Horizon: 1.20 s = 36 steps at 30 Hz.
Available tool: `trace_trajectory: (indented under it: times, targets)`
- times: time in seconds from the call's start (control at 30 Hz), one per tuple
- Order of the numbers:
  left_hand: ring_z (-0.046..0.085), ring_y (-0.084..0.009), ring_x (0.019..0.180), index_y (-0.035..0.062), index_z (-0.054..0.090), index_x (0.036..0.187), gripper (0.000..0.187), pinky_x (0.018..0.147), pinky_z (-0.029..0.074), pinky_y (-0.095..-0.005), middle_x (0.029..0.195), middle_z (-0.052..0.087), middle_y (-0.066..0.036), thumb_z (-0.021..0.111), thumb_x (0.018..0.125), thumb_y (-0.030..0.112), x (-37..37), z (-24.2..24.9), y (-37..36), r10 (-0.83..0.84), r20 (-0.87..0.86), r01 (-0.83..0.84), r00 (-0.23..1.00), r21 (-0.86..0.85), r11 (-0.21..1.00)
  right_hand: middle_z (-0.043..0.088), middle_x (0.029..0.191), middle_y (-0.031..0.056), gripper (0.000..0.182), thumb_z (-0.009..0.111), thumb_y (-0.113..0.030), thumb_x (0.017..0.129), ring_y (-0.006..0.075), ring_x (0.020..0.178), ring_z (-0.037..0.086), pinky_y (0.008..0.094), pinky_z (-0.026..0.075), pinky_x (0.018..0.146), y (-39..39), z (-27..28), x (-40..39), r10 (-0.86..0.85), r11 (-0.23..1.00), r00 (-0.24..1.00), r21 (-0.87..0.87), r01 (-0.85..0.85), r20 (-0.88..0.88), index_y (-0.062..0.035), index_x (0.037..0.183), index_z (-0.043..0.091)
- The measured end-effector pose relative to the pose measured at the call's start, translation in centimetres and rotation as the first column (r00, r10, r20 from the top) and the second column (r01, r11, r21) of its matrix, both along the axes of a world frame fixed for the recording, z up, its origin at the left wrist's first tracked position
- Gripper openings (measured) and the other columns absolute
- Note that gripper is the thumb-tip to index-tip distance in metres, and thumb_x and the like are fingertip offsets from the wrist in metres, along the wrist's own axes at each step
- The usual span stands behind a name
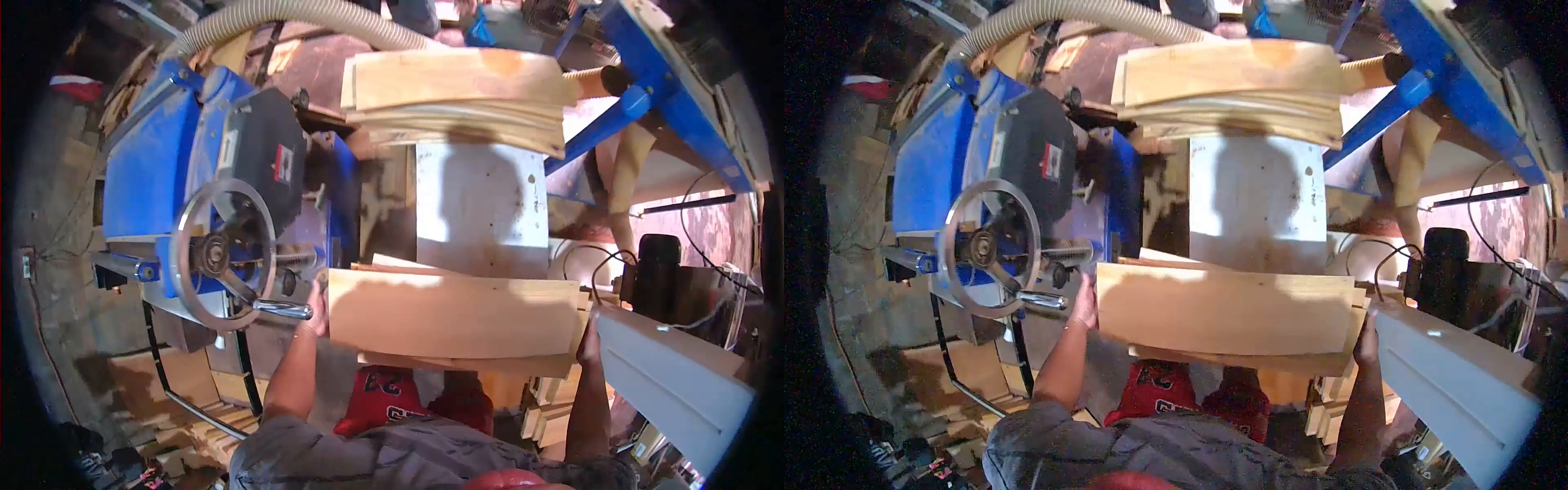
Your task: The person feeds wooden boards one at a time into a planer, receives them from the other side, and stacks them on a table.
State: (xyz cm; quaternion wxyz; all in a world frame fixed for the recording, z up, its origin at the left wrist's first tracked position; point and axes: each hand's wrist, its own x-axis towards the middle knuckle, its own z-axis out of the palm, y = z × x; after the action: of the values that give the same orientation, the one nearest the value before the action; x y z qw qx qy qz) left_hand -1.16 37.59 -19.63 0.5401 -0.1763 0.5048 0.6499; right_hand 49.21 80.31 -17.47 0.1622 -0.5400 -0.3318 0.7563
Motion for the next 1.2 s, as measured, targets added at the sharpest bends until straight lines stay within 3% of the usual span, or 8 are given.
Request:
trace_trajectory:
  times: [0.1, 0.3, 0.8, 0.83, 0.93, 1.0, 1.07, 1.2]
  targets:
    - [0.057, -0.0249, 0.116, 0.0099, 0.052, 0.133, 0.070, 0.100, 0.044, -0.0424, 0.129, 0.059, -0.009, 0.032, 0.095, 0.064, -0.6, 1.6, 2.9, -0.053, 0.163, 0.060, 0.985, -0.037, 0.998, 0.056, 0.130, 0.0123, 0.080, 0.029, -0.068, 0.094, 0.0239, 0.116, 0.056, 0.0378, 0.045, 0.098, 1.5, -1.4, -0.1, 0.147, 0.987, 0.976, 0.047, -0.156, 0.160, -0.0024, 0.135, 0.048]
    - [0.047, -0.0233, 0.127, 0.0092, 0.043, 0.141, 0.075, 0.106, 0.037, -0.0422, 0.139, 0.051, -0.008, 0.022, 0.097, 0.065, 3.1, 1.8, 5.6, -0.362, -0.185, 0.342, 0.914, -0.128, 0.931, 0.051, 0.136, 0.0119, 0.083, 0.028, -0.073, 0.091, 0.0248, 0.122, 0.051, 0.0414, 0.045, 0.098, 1.0, 0.7, 0.2, 0.149, 0.987, 0.986, -0.046, -0.153, -0.069, -0.0087, 0.142, 0.041]
    - [0.056, -0.0239, 0.118, 0.0081, 0.045, 0.140, 0.071, 0.100, 0.043, -0.0441, 0.133, 0.056, -0.009, 0.042, 0.094, 0.062, 5.0, 0.7, 5.6, -0.139, -0.076, 0.138, 0.987, -0.021, 0.990, 0.052, 0.132, 0.0128, 0.072, 0.042, -0.060, 0.096, 0.0254, 0.120, 0.049, 0.0416, 0.039, 0.102, 0.2, 6.0, -1.4, 0.286, 0.892, 0.948, 0.324, -0.316, 0.138, -0.0001, 0.136, 0.047]
    - [0.057, -0.0233, 0.116, 0.0053, 0.046, 0.138, 0.069, 0.098, 0.045, -0.0424, 0.130, 0.057, -0.010, 0.046, 0.094, 0.059, 4.6, 1.4, 6.3, -0.157, -0.104, 0.157, 0.982, -0.010, 0.988, 0.053, 0.130, 0.0148, 0.069, 0.043, -0.058, 0.096, 0.0255, 0.120, 0.050, 0.0413, 0.040, 0.101, 2.2, -1.8, 1.1, 0.227, 0.946, 0.965, 0.206, -0.251, 0.133, 0.0004, 0.134, 0.048]
    - [0.060, -0.0213, 0.111, -0.0001, 0.050, 0.133, 0.065, 0.093, 0.049, -0.0376, 0.124, 0.061, -0.012, 0.052, 0.094, 0.053, 4.2, 2.6, 7.3, -0.155, -0.141, 0.161, 0.978, 0.034, 0.986, 0.053, 0.132, 0.0159, 0.066, 0.046, -0.053, 0.097, 0.0267, 0.122, 0.049, 0.0400, 0.041, 0.100, 0.4, 6.5, -1.2, 0.408, 0.825, 0.890, 0.335, -0.455, 0.206, 0.0008, 0.135, 0.045]
    - [0.061, -0.0221, 0.109, -0.0004, 0.054, 0.129, 0.065, 0.091, 0.049, -0.0372, 0.119, 0.064, -0.011, 0.053, 0.093, 0.054, 4.5, 5.2, 7.6, -0.432, -0.338, 0.317, 0.836, -0.344, 0.884, 0.053, 0.131, 0.0166, 0.065, 0.047, -0.050, 0.097, 0.0275, 0.121, 0.050, 0.0395, 0.042, 0.099, -0.5, 7.0, -1.9, 0.371, 0.866, 0.923, 0.320, -0.384, 0.103, 0.0014, 0.136, 0.044]
    - [0.062, -0.0249, 0.108, -0.0028, 0.058, 0.125, 0.070, 0.090, 0.049, -0.0373, 0.115, 0.065, -0.015, 0.056, 0.090, 0.058, 3.5, -0.9, 6.3, -0.409, -0.374, 0.328, 0.833, -0.262, 0.908, 0.054, 0.131, 0.0173, 0.063, 0.049, -0.047, 0.097, 0.0282, 0.121, 0.051, 0.0390, 0.042, 0.098, -1.1, 5.9, -2.8, 0.324, 0.902, 0.946, 0.307, -0.304, -0.014, 0.0021, 0.136, 0.042]
    - [0.062, -0.0309, 0.107, -0.0061, 0.060, 0.119, 0.080, 0.090, 0.048, -0.0386, 0.115, 0.065, -0.022, 0.060, 0.083, 0.065, 4.3, 4.4, 7.4, -0.604, -0.429, 0.311, 0.672, -0.578, 0.755, 0.057, 0.121, 0.0239, 0.067, 0.060, -0.041, 0.089, 0.0335, 0.111, 0.056, 0.0419, 0.044, 0.096, -3.5, 1.2, -1.6, 0.045, 0.661, 0.886, 0.652, -0.373, 0.462, 0.0074, 0.132, 0.043]
